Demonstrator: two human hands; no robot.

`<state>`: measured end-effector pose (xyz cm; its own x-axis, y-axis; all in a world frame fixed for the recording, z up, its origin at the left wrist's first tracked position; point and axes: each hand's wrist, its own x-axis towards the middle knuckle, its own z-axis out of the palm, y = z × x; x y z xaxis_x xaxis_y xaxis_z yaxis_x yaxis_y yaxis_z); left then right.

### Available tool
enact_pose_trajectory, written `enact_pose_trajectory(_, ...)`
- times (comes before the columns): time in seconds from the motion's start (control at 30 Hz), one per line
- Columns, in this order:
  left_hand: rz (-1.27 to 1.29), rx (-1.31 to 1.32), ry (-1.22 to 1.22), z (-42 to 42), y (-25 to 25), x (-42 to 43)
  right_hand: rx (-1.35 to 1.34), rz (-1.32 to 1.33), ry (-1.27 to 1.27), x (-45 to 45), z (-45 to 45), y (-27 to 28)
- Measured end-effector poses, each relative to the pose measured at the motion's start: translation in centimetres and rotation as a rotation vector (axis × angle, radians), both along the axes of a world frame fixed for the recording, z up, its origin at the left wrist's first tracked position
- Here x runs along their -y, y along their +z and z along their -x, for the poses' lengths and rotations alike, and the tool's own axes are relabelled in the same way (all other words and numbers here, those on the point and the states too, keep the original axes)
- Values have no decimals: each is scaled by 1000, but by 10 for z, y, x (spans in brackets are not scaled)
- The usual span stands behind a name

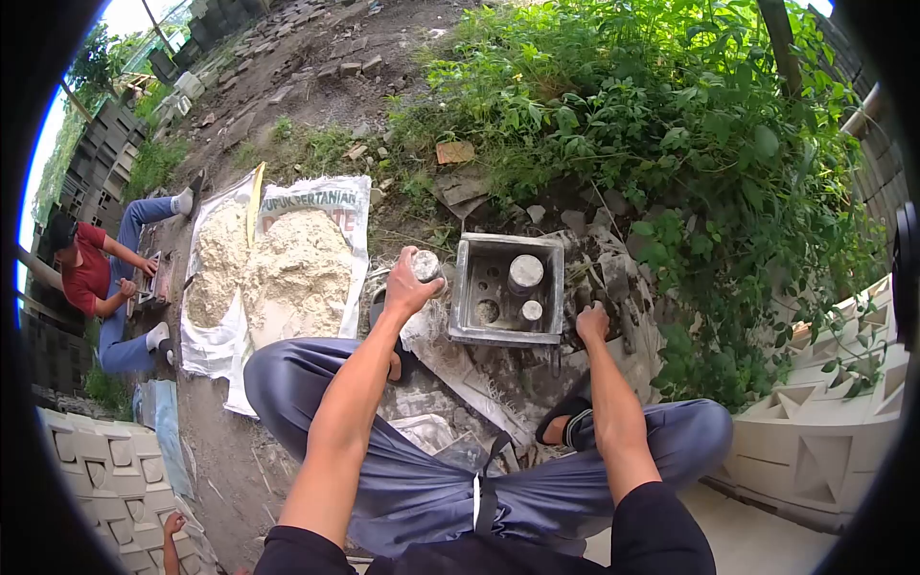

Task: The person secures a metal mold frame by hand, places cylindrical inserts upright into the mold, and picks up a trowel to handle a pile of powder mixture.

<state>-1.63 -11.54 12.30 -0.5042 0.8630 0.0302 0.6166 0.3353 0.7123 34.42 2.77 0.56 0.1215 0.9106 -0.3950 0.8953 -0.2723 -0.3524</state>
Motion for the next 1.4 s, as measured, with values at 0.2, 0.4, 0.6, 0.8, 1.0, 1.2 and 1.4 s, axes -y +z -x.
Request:
enact_pose_trajectory(0.2,11,-19,263,8,-106,9,-398,-141,108,16,39,2)
enact_pose_trajectory(0.4,136,161,153,-6,-113,16,-186,-441,248,32,77,30)
enact_pose_trajectory(0.6,12,-44,107,-15,-126,11,-10,-476,351,26,97,38)
enact_pose_trajectory(0.8,-64,-243,102,-53,-100,-23,89,-536,528,36,117,45)
enact_pose_trajectory(1.0,36,-230,182,-52,-100,-16,216,-517,349,36,113,30)
enact_pose_trajectory(1.2,138,-433,25,-54,-82,-5,-23,-257,211,32,108,42)
enact_pose_trajectory(1.4,399,-282,229,-70,-88,-28,-169,-199,198,19,100,48)
